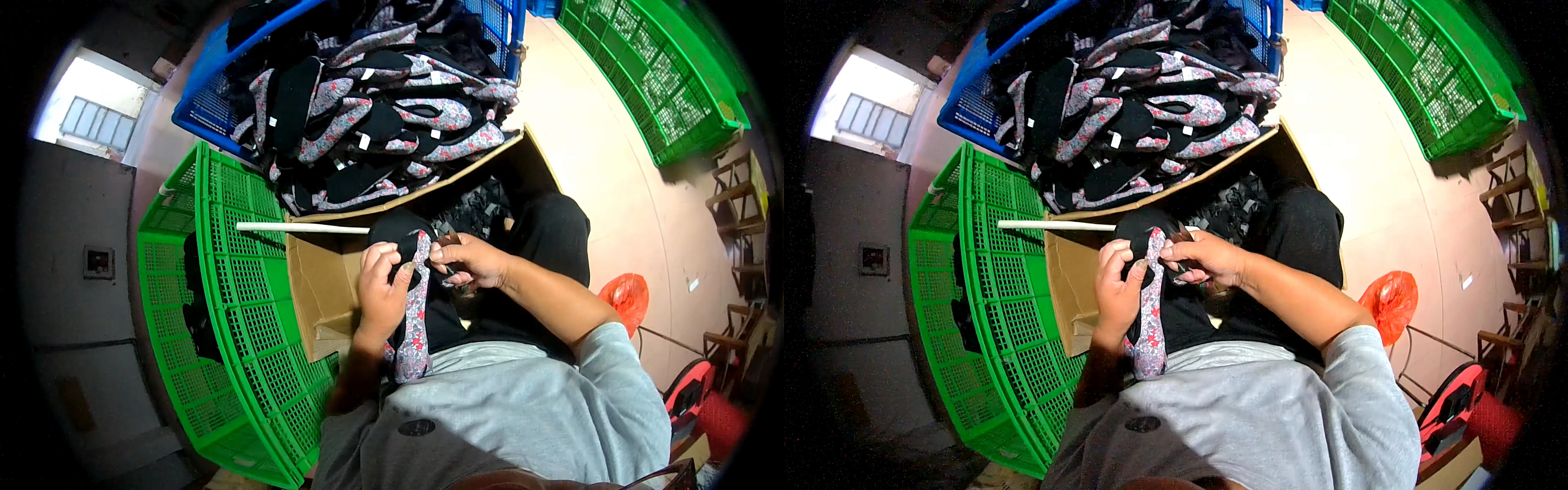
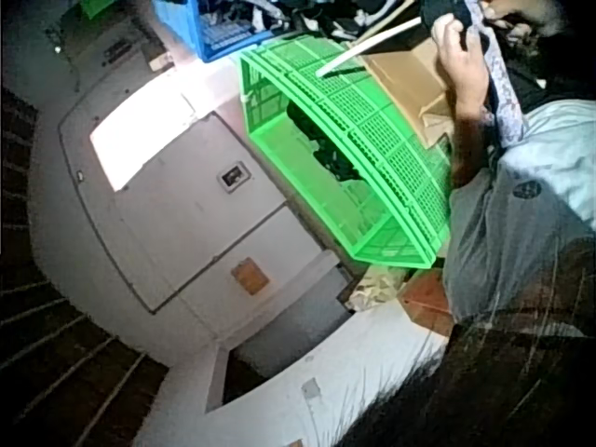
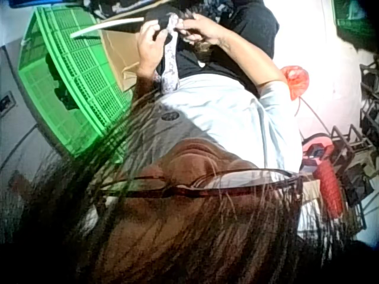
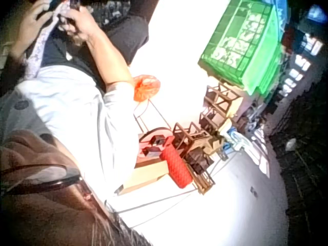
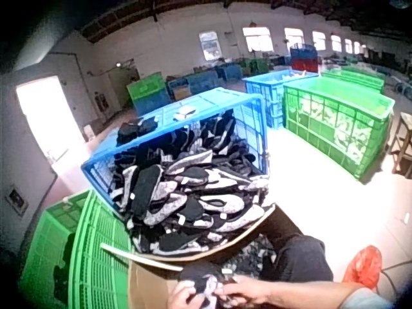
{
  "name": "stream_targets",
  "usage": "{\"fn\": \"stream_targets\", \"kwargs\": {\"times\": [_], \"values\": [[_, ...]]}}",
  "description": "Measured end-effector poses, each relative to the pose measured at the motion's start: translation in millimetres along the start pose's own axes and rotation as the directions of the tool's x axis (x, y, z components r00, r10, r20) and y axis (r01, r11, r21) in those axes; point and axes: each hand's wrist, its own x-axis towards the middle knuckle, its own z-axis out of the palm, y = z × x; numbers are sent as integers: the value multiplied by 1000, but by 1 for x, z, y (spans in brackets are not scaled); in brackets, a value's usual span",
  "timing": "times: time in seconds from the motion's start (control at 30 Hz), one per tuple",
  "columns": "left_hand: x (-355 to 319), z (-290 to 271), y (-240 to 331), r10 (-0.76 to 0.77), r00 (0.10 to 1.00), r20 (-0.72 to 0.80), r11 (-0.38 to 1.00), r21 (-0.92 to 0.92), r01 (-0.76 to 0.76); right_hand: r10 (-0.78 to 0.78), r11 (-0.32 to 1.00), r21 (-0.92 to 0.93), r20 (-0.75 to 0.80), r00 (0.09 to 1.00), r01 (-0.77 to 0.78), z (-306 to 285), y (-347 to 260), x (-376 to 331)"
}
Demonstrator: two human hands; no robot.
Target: The person sits on the floor and assembles floral-patterned slippers by hand. They pick up a slipper upper and a black sole, align the parts, and press them together to attach them. The person handles the slippers one at a time, inspecting the fit and pressing the edges to secure the bond.
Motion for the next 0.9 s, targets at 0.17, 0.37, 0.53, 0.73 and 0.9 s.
{"fn": "stream_targets", "kwargs": {"times": [0.17,0.37,0.53,0.73,0.9], "values": [[-1,-11,18,65,984,-166,992,120,-45,25,972,-236,37,999,-15,7,-3,-3],[1,-14,14,27,987,-159,1000,19,-24,-266,805,-529,86,960,270,5,6,0],[7,-20,3,197,979,-45,980,51,-195,-399,587,-740,88,913,329,15,1,-7],[7,-15,0,243,968,-62,961,149,-231,-437,582,-726,102,893,368,12,8,-7],[7,-14,8,164,986,-34,962,229,-152,-410,620,-678,150,900,395,14,13,-5]]}}
